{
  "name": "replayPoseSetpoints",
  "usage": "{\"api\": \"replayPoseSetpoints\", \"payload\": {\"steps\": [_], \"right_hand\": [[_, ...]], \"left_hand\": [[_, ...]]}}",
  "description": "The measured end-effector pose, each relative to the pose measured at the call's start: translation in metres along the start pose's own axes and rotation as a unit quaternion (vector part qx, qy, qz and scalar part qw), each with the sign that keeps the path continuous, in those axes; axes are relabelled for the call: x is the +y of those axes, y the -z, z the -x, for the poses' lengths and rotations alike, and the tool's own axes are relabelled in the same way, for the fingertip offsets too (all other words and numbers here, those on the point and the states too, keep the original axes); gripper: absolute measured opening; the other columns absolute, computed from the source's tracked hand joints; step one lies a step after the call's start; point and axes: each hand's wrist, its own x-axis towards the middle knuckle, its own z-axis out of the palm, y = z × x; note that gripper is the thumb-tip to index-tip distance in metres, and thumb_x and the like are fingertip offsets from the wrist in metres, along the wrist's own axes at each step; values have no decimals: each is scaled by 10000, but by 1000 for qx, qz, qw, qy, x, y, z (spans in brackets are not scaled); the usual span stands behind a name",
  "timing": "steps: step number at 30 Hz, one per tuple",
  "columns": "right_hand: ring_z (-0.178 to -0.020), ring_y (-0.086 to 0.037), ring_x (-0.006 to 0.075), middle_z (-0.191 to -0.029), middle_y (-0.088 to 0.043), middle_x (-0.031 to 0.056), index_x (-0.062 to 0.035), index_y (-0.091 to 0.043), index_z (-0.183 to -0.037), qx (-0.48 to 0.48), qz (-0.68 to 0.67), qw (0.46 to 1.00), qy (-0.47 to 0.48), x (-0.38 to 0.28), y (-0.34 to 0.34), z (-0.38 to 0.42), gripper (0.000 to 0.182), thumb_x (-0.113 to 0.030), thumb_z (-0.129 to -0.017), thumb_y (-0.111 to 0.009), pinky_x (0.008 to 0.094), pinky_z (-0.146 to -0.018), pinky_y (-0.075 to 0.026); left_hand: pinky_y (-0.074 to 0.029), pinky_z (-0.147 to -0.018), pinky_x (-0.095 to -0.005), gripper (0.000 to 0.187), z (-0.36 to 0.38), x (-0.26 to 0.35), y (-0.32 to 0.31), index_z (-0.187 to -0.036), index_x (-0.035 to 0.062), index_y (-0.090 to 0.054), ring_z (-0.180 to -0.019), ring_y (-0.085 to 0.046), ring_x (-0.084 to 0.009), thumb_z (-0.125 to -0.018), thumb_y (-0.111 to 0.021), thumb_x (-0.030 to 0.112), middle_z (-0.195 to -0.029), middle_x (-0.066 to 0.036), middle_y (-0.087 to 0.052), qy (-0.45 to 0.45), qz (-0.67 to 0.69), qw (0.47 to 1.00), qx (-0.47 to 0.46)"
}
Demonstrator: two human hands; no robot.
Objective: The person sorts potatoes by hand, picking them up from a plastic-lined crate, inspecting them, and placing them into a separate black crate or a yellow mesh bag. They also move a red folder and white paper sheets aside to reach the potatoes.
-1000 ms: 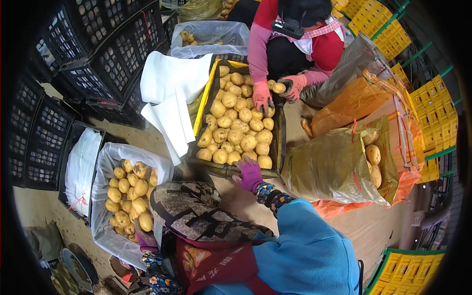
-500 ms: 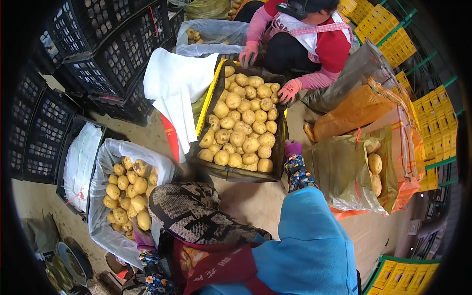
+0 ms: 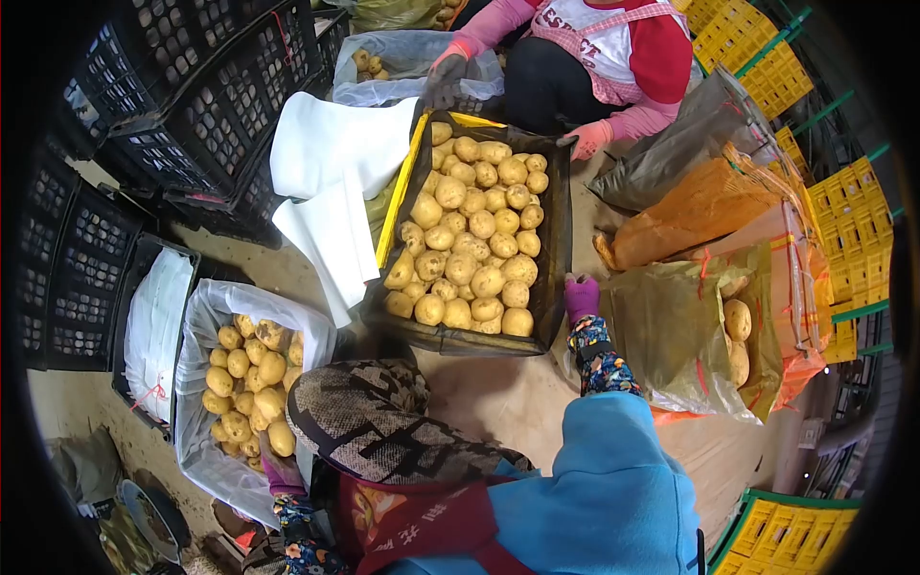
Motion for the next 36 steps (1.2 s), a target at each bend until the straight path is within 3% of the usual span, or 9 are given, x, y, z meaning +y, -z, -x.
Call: {"api": "replayPoseSetpoints", "payload": {"steps": [9,13,14,15,17,26,28,30,36], "right_hand": [[-1210,-499,341,-1256,-572,132,-112,-644,-1136,168,192,876,409,-84,-26,43,413,-366,-811,-632,508,-1008,-378],[-1349,-341,386,-1447,-405,138,-156,-636,-1209,-274,373,843,273,-51,-67,38,499,-473,-825,-597,553,-1035,-353],[-1371,-313,387,-1475,-370,138,-176,-633,-1221,-305,420,805,287,-45,-69,59,509,-497,-829,-588,563,-1046,-345],[-1373,-297,410,-1479,-349,137,-211,-629,-1230,-276,453,796,291,-43,-76,63,499,-513,-836,-583,562,-1049,-351],[-1328,-379,372,-1413,-441,148,-192,-612,-1228,-271,381,837,285,-49,-69,63,506,-484,-814,-626,530,-1017,-391],[-1028,-555,353,-1066,-592,137,-123,-615,-1102,-128,117,880,441,-29,-83,125,470,-365,-717,-734,483,-866,-464],[-1032,-550,358,-1071,-586,142,-114,-610,-1107,-116,103,875,459,-28,-78,135,485,-343,-701,-742,487,-881,-458],[-1066,-537,375,-1116,-578,162,-92,-587,-1146,-65,103,893,434,-28,-61,150,519,-291,-693,-745,483,-916,-444],[-1215,-493,401,-1260,-547,239,16,-528,-1260,133,98,963,211,27,-20,133,636,-351,-783,-732,489,-1002,-413]], "left_hand": [[-426,-1058,-397,458,-13,45,-9,-1384,-23,-384,-1213,-517,-276,-1005,-479,217,-1332,-159,-502,232,430,872,-24],[-439,-1025,-410,441,-15,-14,-2,-1295,5,-506,-1192,-533,-274,-1022,-406,338,-1287,-127,-555,267,431,861,36],[-439,-1020,-407,434,-1,-31,4,-1309,-6,-484,-1177,-540,-287,-963,-491,256,-1276,-152,-555,100,124,987,-9],[-439,-1014,-404,476,8,-30,7,-1324,-17,-462,-1161,-547,-301,-904,-576,175,-1265,-176,-556,-51,-220,973,56],[-465,-961,-402,682,10,-22,7,-1361,-14,-414,-1112,-560,-351,-731,-673,-12,-1200,-233,-557,-131,-375,915,70],[-527,-913,-396,629,5,-15,-4,-1352,12,-427,-1143,-572,-335,-766,-645,-57,-1262,-216,-513,-10,-186,981,52],[-503,-910,-379,477,0,-4,-14,-1331,50,-465,-1168,-555,-294,-884,-615,125,-1242,-152,-538,207,166,956,126],[-485,-903,-362,434,-10,31,-10,-1312,76,-493,-1140,-562,-262,-929,-597,252,-1217,-112,-556,339,369,848,171],[-450,-885,-341,426,-15,28,-13,-1259,111,-545,-998,-565,-196,-931,-594,379,-1152,-61,-587,331,350,840,252]]}}
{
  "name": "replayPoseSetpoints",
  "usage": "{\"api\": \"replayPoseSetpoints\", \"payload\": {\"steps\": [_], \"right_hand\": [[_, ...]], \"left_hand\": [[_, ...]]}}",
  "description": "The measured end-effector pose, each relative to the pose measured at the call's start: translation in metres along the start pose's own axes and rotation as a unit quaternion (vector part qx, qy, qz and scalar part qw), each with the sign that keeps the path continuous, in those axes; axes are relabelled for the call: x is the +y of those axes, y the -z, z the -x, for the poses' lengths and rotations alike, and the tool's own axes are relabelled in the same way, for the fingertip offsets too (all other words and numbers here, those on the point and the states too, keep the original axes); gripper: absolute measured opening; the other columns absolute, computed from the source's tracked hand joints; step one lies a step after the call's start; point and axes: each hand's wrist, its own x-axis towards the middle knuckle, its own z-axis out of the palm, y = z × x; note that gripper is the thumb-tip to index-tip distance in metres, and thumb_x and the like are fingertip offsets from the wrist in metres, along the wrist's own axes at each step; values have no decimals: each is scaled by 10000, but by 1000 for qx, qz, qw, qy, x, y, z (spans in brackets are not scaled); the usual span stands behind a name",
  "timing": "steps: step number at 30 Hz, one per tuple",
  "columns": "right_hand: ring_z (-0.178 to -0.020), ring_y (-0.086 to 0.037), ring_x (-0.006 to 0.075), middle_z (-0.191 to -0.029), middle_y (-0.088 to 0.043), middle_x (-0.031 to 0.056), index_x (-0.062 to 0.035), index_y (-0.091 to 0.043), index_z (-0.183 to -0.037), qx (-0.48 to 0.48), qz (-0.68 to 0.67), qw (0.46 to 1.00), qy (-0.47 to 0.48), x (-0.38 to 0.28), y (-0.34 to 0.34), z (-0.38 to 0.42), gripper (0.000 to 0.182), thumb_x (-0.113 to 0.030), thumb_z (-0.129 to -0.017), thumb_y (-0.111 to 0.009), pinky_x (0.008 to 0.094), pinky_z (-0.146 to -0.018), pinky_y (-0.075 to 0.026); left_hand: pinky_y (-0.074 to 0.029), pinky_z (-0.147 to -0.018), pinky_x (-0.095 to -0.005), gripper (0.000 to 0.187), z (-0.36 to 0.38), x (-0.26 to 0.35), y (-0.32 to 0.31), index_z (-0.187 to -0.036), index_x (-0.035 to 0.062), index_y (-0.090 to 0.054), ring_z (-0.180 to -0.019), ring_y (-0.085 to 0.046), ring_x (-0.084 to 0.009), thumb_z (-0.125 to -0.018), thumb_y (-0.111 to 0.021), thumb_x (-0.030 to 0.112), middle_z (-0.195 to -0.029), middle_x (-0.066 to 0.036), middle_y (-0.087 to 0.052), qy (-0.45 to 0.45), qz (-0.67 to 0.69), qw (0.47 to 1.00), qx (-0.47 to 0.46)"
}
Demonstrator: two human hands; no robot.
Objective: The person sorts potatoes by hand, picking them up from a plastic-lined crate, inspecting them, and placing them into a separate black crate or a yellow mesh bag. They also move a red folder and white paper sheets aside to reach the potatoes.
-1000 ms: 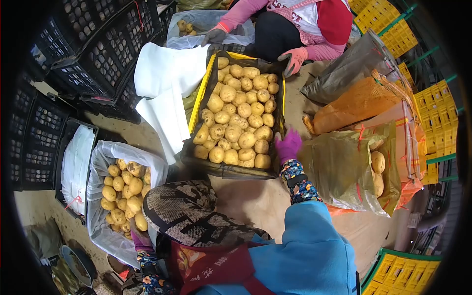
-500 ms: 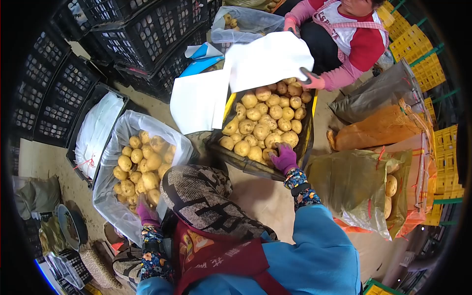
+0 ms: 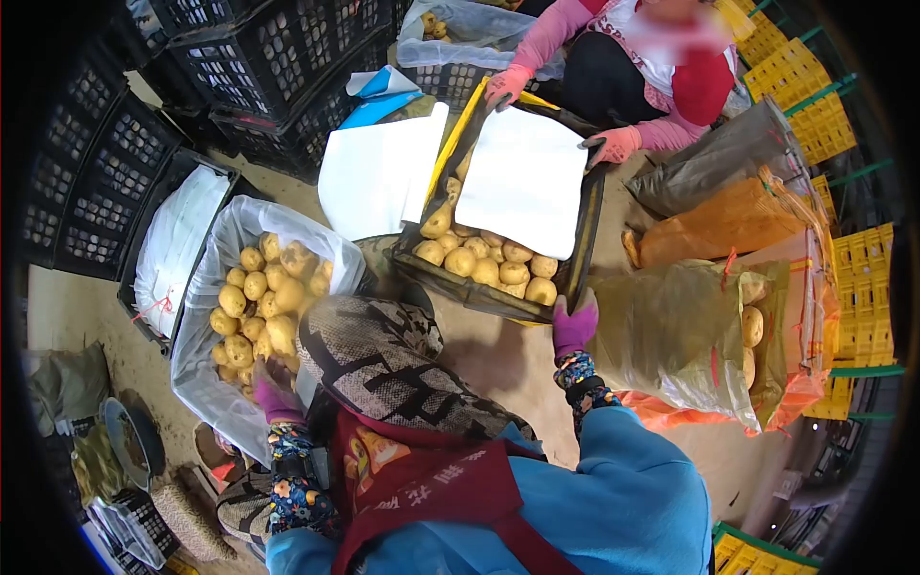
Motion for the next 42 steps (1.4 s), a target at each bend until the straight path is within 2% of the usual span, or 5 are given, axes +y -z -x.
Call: {"api": "replayPoseSetpoints", "payload": {"steps": [6,18,33,37,42], "right_hand": [[-1016,-618,375,-1083,-648,197,-7,-566,-1195,-285,-348,587,-673,29,3,0,521,-389,-861,-685,461,-859,-514],[-615,-569,82,-771,-600,12,-10,-561,-1226,-232,-284,926,-92,-38,23,-16,370,-115,-878,-628,239,-573,-485],[-1150,-560,250,-1211,-590,192,2,-475,-1350,-563,-417,708,90,-275,-172,-69,571,-306,-901,-645,324,-961,-454],[-964,-584,112,-1046,-635,57,20,-544,-1267,-445,-422,790,-21,-198,-111,-62,379,-161,-940,-606,251,-851,-482],[-1115,-573,260,-1203,-585,167,-37,-483,-1349,-389,-378,838,-60,-93,-54,-9,665,-232,-778,-762,357,-950,-467]], "left_hand": [[-463,-863,-275,452,74,147,-166,-1292,-26,-489,-1097,-572,-196,-991,-531,308,-1158,-100,-586,-253,-27,923,-289],[-415,-962,-412,448,80,-68,-346,-1244,8,-521,-1132,-550,-293,-931,-532,329,-1222,-154,-589,92,-99,972,-192],[-476,-851,-389,403,62,-120,-296,-1161,34,-601,-1023,-610,-298,-916,-498,336,-1090,-185,-641,-96,-484,839,-229],[-489,-917,-400,366,98,-62,-336,-1135,50,-634,-1146,-580,-375,-786,-672,155,-1127,-231,-646,306,-247,920,-1],[-516,-860,-398,336,101,-51,-319,-1098,43,-646,-1026,-654,-343,-783,-680,156,-1060,-194,-681,-152,-779,494,-355]]}}
